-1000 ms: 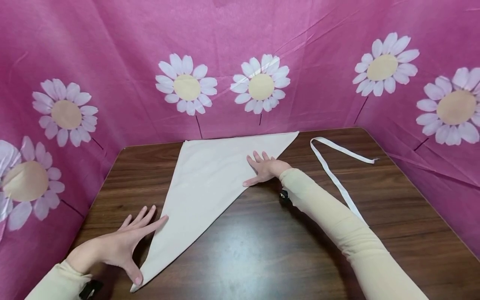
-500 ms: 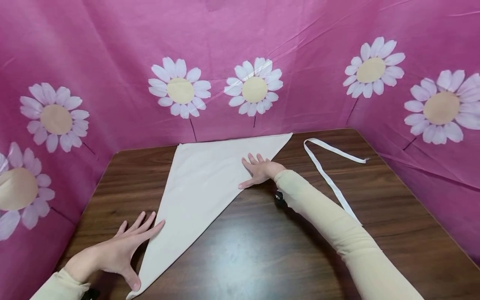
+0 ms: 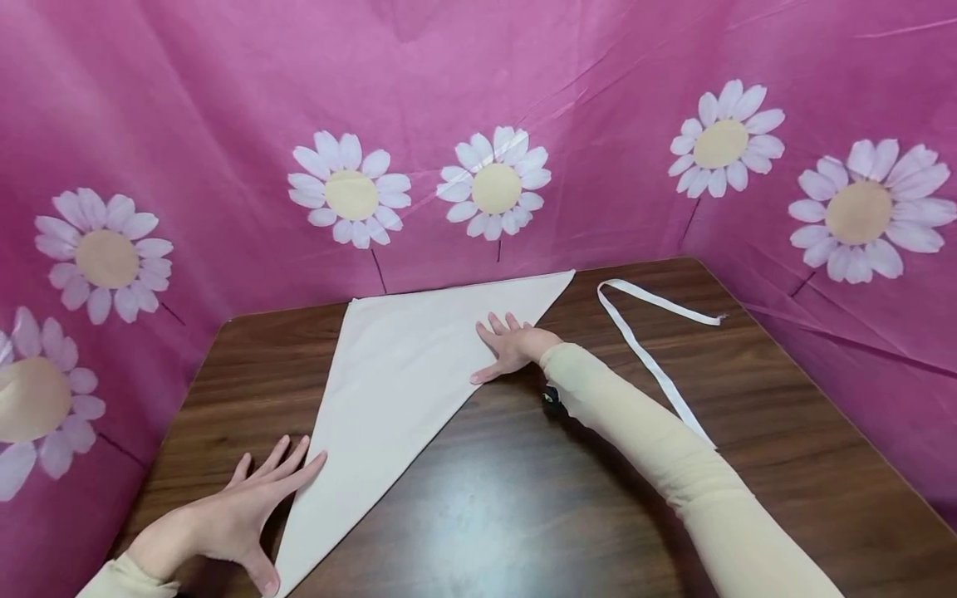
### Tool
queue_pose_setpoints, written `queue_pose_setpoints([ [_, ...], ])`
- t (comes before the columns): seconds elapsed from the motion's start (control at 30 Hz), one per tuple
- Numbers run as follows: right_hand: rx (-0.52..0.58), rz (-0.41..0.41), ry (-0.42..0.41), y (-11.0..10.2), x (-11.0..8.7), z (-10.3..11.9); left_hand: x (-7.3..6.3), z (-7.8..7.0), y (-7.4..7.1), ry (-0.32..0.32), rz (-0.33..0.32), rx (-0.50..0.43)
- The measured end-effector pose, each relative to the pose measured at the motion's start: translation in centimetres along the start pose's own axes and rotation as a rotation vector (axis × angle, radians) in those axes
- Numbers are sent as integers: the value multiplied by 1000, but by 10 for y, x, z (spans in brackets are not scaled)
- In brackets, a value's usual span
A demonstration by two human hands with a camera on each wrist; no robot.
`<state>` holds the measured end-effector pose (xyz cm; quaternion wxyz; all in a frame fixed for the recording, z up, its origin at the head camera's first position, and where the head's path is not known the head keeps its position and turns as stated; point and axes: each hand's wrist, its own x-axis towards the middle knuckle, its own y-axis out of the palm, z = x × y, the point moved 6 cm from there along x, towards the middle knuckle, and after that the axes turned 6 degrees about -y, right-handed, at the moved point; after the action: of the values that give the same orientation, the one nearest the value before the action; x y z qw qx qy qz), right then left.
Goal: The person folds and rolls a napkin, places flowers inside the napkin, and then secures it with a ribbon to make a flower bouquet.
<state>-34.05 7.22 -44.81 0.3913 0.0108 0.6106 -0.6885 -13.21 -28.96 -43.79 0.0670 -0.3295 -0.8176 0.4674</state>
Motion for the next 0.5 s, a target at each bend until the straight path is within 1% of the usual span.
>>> queue_pose_setpoints([
  [0.07, -2, -1, 2, 1, 0, 1, -1, -1, -1, 3, 9, 13],
  [0.2, 7, -6, -18, 3, 1, 2, -4, -6, -3, 29, 22, 55],
  [0.27, 16, -10, -27, 3, 1, 2, -4, -8, -4, 29, 38, 61],
  [0.4, 16, -17, -18, 2, -1, -1, -1, -12, -4, -1, 81, 33],
  [0.5, 11, -21, -23, 2, 0, 1, -3, -14, -4, -35, 94, 16],
])
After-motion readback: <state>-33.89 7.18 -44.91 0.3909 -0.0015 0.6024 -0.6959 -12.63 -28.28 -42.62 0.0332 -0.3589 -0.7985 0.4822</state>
